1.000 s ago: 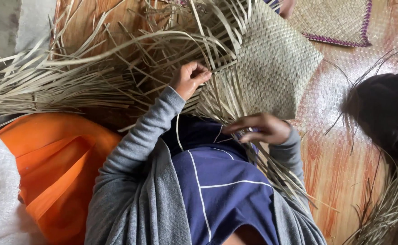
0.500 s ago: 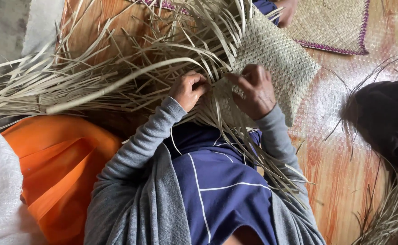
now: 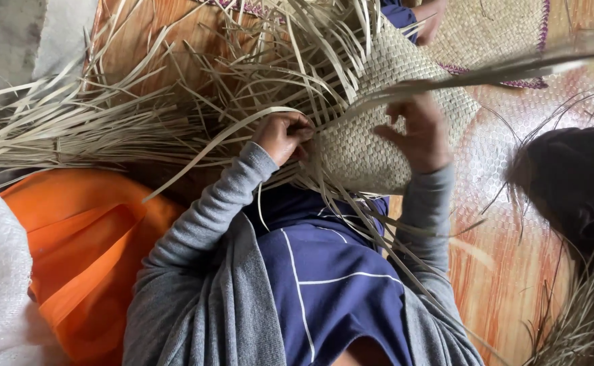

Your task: Weaving a basket or mat using dried plant fibers while sitting on the floor.

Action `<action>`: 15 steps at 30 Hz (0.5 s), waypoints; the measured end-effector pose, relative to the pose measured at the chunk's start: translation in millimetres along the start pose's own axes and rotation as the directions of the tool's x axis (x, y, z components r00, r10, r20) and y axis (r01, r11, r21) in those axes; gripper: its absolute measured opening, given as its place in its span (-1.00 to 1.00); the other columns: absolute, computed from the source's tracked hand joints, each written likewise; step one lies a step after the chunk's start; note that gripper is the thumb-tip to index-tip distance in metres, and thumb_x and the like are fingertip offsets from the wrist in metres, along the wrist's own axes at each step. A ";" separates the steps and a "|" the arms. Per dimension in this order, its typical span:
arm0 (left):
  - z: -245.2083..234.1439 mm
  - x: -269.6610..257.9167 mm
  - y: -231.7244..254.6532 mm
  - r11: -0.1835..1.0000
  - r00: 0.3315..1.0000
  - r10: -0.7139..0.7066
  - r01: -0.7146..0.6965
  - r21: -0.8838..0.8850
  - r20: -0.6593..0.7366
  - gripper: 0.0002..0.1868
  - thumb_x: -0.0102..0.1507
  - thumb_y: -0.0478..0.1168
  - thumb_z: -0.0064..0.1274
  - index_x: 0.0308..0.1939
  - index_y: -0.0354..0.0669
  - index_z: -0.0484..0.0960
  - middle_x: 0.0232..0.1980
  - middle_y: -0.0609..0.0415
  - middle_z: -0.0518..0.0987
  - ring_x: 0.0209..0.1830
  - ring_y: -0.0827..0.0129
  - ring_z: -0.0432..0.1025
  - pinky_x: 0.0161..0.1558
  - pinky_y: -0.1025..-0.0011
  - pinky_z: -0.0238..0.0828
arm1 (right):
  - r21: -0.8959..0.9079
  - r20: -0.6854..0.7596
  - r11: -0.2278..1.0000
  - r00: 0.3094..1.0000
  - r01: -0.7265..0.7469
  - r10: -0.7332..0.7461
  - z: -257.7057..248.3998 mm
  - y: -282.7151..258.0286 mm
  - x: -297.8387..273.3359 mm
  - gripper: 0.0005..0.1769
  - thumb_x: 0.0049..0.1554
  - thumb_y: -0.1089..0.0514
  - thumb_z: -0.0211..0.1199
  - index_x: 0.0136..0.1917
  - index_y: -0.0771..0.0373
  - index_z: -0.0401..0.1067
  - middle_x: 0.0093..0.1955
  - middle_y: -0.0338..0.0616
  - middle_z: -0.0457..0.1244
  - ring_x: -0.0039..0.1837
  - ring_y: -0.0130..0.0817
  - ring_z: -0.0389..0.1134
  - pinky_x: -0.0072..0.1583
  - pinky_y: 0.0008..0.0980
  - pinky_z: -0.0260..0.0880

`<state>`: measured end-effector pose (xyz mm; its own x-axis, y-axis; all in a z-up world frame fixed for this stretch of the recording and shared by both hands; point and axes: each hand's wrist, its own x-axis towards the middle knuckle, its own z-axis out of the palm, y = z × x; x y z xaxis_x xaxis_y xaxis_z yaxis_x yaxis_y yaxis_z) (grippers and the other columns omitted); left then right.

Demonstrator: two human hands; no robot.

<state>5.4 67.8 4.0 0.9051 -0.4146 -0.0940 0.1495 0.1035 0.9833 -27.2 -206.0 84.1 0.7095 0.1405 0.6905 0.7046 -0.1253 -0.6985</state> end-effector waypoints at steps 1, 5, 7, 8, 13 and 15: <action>-0.9 0.1 3.8 0.972 0.998 0.058 -0.052 0.227 -0.019 -0.97 0.23 -0.34 0.22 -0.25 -0.17 0.70 -0.29 -0.04 0.67 -0.39 0.20 0.61 -0.36 0.33 0.61 | -0.258 0.144 0.966 0.987 -0.030 0.069 17.6 4.2 -2.2 -0.75 0.08 0.24 0.50 0.02 0.22 0.52 0.12 0.05 0.29 0.16 -0.06 0.24 0.15 -0.15 0.29; 7.7 -5.7 8.3 0.846 0.994 0.079 -0.023 0.533 -0.082 -0.88 0.21 -0.15 0.25 -0.17 0.05 0.73 -0.17 0.07 0.72 0.00 0.14 0.60 0.10 0.21 0.54 | -0.642 0.253 0.763 0.960 0.073 0.121 56.4 9.0 -1.2 -0.69 0.17 -0.18 0.43 0.05 0.02 0.56 -0.02 -0.19 0.23 0.03 -0.14 0.16 0.04 -0.17 0.16; 0.7 -3.8 0.2 0.863 0.991 0.127 -0.088 0.498 -0.044 -0.90 0.23 -0.17 0.22 -0.18 0.03 0.73 -0.22 0.09 0.72 -0.07 0.22 0.61 0.03 0.28 0.56 | -0.638 0.233 0.769 0.959 0.026 0.160 54.2 5.9 1.7 -0.52 0.07 -0.26 0.46 0.14 0.00 0.52 0.00 -0.18 0.21 0.05 -0.10 0.17 0.07 -0.11 0.16; -2.3 -3.2 -4.5 0.879 0.985 0.171 -0.145 0.454 -0.017 -0.92 0.25 -0.18 0.20 -0.18 0.01 0.73 -0.26 0.10 0.72 -0.14 0.31 0.63 -0.04 0.36 0.57 | -0.630 0.223 0.777 0.953 -0.019 0.204 52.8 4.0 2.4 -0.34 -0.03 -0.33 0.49 0.23 -0.02 0.48 0.02 -0.16 0.20 0.08 -0.07 0.17 0.10 -0.05 0.16; -2.5 1.0 -61.2 0.786 0.926 0.376 -0.305 0.537 -0.024 -0.66 0.17 -0.39 0.05 0.03 -0.45 0.54 -0.07 -0.36 0.58 0.04 -0.19 0.48 0.15 0.01 0.41 | -0.744 0.391 0.553 0.915 0.377 -0.098 54.6 43.5 -4.1 -0.75 0.18 -0.24 0.29 -0.10 -0.10 0.45 -0.11 -0.27 0.14 -0.05 -0.23 0.12 -0.04 -0.25 0.01; -0.5 -1.7 -41.3 0.767 0.894 0.448 -0.392 0.507 0.015 -0.51 0.10 -0.57 -0.08 0.15 -0.61 0.42 0.07 -0.52 0.48 0.18 -0.40 0.37 0.29 -0.17 0.26 | -0.781 0.408 0.444 0.897 0.440 -0.172 53.7 42.6 -1.9 -0.67 0.33 -0.13 0.12 -0.25 -0.07 0.35 -0.20 -0.30 0.10 -0.12 -0.25 0.15 -0.06 -0.26 0.02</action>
<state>-2.2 64.7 -36.6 0.8705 -0.3375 0.3584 -0.4423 -0.2167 0.8703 0.8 -158.9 42.9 0.5101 0.5481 0.6629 0.6341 -0.7603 0.1408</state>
